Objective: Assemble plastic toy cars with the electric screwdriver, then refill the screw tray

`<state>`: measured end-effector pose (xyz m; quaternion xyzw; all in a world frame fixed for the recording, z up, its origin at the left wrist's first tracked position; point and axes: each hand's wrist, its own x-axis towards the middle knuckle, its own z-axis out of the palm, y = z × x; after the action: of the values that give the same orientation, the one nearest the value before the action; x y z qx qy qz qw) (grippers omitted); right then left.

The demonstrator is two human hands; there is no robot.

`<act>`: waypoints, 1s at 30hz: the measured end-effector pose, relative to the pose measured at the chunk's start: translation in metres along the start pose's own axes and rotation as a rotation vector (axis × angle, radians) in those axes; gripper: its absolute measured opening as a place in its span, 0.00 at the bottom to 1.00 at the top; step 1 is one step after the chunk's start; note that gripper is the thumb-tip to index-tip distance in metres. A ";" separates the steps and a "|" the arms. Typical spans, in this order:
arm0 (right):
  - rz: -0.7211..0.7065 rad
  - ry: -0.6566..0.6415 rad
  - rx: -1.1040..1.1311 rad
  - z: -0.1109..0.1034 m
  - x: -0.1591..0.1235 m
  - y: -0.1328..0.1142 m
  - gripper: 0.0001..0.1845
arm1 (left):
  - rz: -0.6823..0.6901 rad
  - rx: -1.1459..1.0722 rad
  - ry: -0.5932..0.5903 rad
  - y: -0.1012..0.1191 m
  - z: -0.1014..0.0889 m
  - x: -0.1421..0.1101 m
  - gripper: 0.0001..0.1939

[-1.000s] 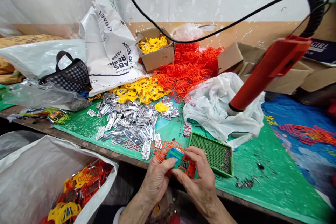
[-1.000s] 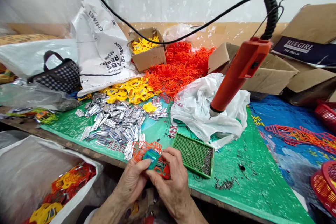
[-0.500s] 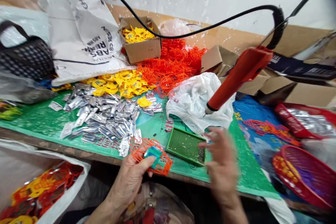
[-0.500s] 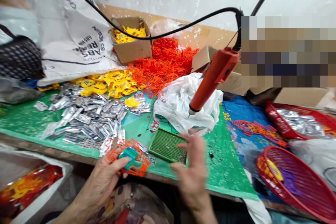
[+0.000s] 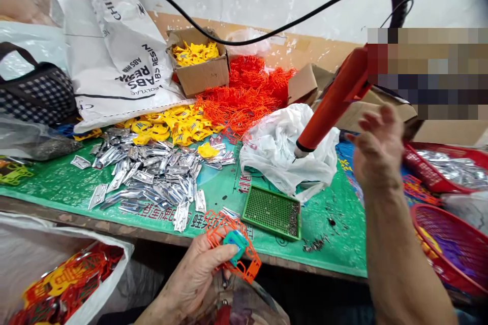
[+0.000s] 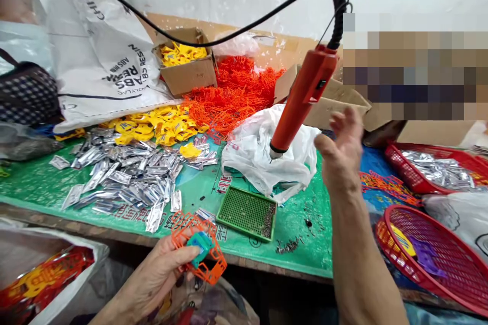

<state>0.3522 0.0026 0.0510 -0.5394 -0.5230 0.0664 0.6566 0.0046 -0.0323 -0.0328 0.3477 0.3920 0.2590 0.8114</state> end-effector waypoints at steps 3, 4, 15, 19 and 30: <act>0.134 -0.064 0.296 0.040 0.031 -0.001 0.22 | -0.006 -0.009 0.006 0.001 -0.003 -0.003 0.15; 0.209 -0.115 0.358 0.054 0.036 -0.004 0.24 | -0.004 -0.006 0.013 0.001 -0.003 -0.003 0.15; 0.311 -0.077 0.415 0.106 -0.015 -0.042 0.20 | -0.057 -0.027 -0.023 0.000 0.001 0.007 0.13; 0.321 -0.011 0.401 0.123 -0.044 -0.031 0.18 | -0.056 -0.010 -0.056 0.000 0.002 0.010 0.11; 0.340 0.059 0.350 0.142 -0.060 -0.017 0.14 | -0.024 0.071 -0.037 -0.004 -0.003 0.011 0.11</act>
<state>0.2098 0.0476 0.0093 -0.4993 -0.3857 0.2496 0.7345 0.0090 -0.0257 -0.0421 0.3760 0.3898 0.2287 0.8089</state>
